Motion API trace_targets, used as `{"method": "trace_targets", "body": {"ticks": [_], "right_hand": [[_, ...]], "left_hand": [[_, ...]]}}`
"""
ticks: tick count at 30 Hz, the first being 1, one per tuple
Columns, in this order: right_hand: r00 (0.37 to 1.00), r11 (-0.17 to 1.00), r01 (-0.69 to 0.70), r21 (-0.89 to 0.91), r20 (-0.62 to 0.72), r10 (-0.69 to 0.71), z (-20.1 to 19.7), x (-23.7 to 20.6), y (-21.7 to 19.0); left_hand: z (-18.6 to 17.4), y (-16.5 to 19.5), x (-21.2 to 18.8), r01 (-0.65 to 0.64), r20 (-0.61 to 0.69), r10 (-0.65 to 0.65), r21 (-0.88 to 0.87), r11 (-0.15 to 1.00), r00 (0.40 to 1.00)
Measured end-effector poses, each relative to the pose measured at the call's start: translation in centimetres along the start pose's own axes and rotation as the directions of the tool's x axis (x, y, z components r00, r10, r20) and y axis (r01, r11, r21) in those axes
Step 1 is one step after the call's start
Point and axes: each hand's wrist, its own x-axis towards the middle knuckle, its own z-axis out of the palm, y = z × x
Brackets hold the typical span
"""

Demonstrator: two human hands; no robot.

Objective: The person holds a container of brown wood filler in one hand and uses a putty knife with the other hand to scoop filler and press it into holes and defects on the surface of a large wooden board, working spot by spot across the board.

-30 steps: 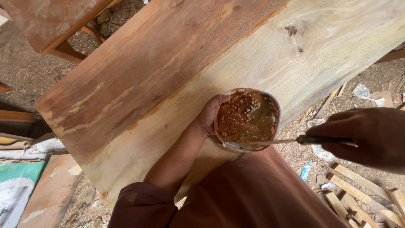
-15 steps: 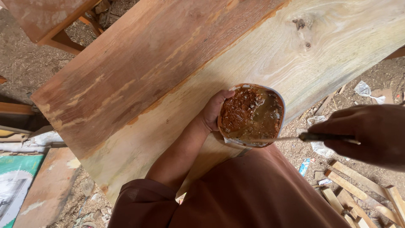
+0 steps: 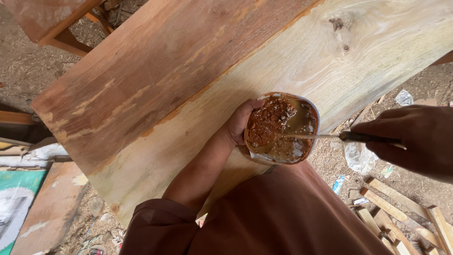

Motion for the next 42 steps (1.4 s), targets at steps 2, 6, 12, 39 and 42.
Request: {"method": "trace_targets", "body": {"ticks": [2, 6, 12, 39, 42], "right_hand": [[0.998, 0.998, 0.057, 0.017, -0.017, -0.057, 0.2, 0.1, 0.2], [0.997, 1.0, 0.02, -0.019, -0.072, -0.021, 0.7, 0.3, 0.3], [0.992, 0.994, 0.098, 0.043, -0.08, -0.095, 0.3, -0.1, 0.0], [0.989, 0.993, 0.096, 0.062, -0.119, -0.088, 0.6, -0.7, -0.4], [0.992, 0.994, 0.08, 0.077, -0.104, -0.072, 1.0, -0.5, -0.1]], "left_hand": [[0.0, 0.0, 0.0, 0.006, 0.007, -0.006, -0.009, 1.0, 1.0], [0.1, -0.1, 0.1, -0.006, 0.002, 0.006, -0.019, 1.0, 1.0], [0.1, -0.2, 0.2, 0.005, 0.002, -0.005, -0.031, 1.0, 1.0], [0.8, -0.1, -0.1, -0.022, -0.08, 0.025, 0.044, 0.999, 0.996], [0.9, -0.1, -0.3, -0.03, -0.077, 0.033, 0.035, 0.999, 0.996]]}}
